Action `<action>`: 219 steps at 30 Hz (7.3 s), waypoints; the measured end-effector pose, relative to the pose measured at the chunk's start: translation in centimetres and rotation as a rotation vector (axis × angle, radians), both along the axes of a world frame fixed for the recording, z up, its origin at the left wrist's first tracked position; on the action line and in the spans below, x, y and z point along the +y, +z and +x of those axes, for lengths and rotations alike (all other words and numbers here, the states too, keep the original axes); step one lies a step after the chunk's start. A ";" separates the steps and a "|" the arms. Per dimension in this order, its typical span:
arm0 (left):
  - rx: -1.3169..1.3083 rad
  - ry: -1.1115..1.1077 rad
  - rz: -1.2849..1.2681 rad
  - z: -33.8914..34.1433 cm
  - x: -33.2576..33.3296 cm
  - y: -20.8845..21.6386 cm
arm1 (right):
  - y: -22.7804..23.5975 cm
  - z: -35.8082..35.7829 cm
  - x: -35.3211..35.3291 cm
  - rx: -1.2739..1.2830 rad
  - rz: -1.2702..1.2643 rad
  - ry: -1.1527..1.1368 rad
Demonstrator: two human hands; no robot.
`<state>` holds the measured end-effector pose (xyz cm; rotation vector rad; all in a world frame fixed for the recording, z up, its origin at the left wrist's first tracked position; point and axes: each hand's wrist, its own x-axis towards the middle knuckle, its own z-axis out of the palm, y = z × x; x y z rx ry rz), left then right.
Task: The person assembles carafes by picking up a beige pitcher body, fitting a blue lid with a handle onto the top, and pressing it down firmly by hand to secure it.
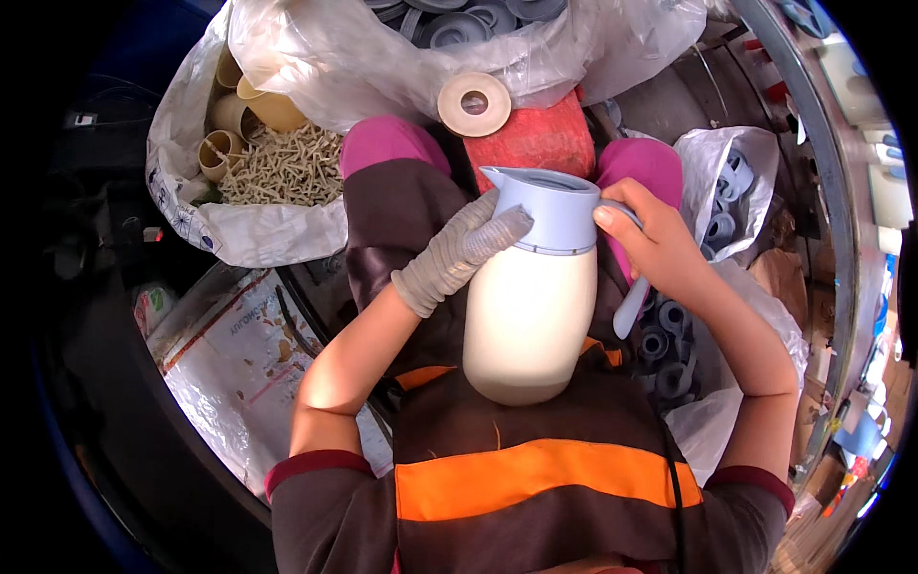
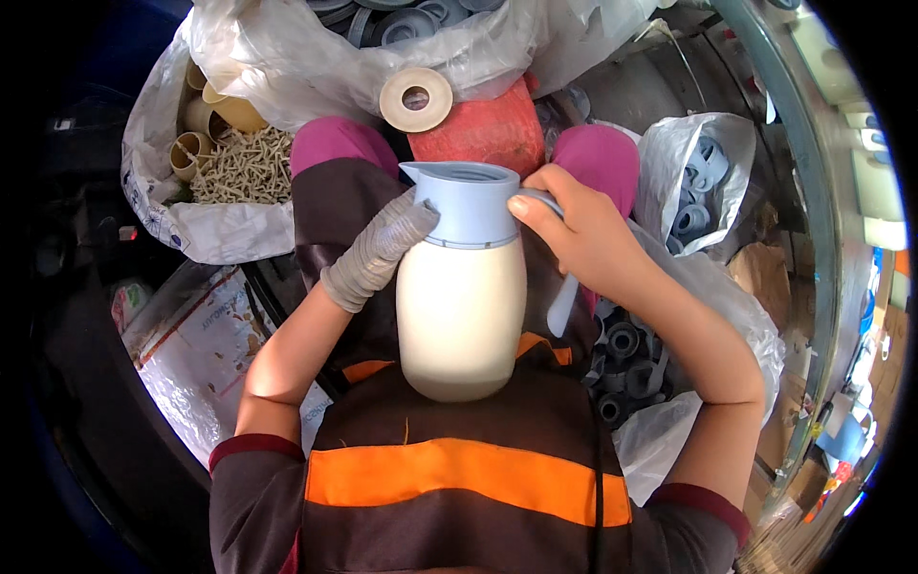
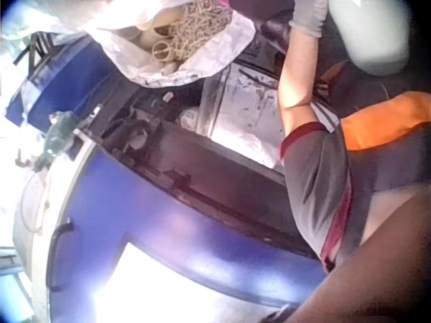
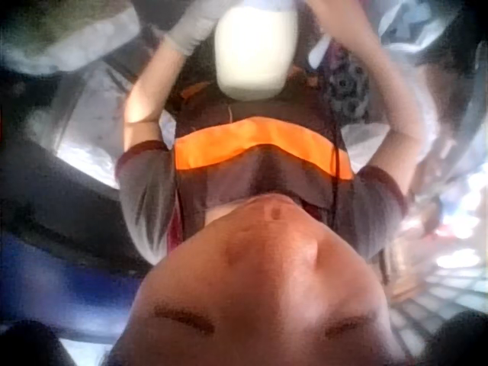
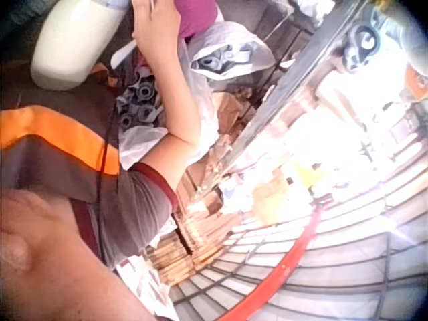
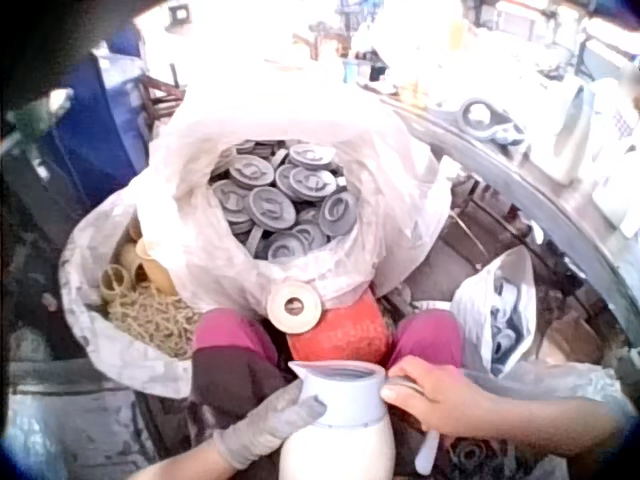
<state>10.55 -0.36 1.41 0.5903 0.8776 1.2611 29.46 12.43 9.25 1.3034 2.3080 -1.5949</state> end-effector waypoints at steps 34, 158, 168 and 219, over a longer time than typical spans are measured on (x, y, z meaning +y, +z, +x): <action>1.964 0.120 0.585 -0.9 12.9 12.4 | -3.9 -0.1 5.0 0.378 0.854 0.033; 0.292 0.204 -0.008 -7.3 11.9 -2.4 | 13.3 19.6 4.1 1.197 1.011 -1.034; 0.221 0.036 -0.294 -4.8 8.3 -6.6 | 11.3 40.6 16.7 0.078 1.479 -1.459; 1.096 0.345 -1.177 -20.6 -35.8 -17.1 | -13.5 4.9 11.5 -0.001 0.875 -0.137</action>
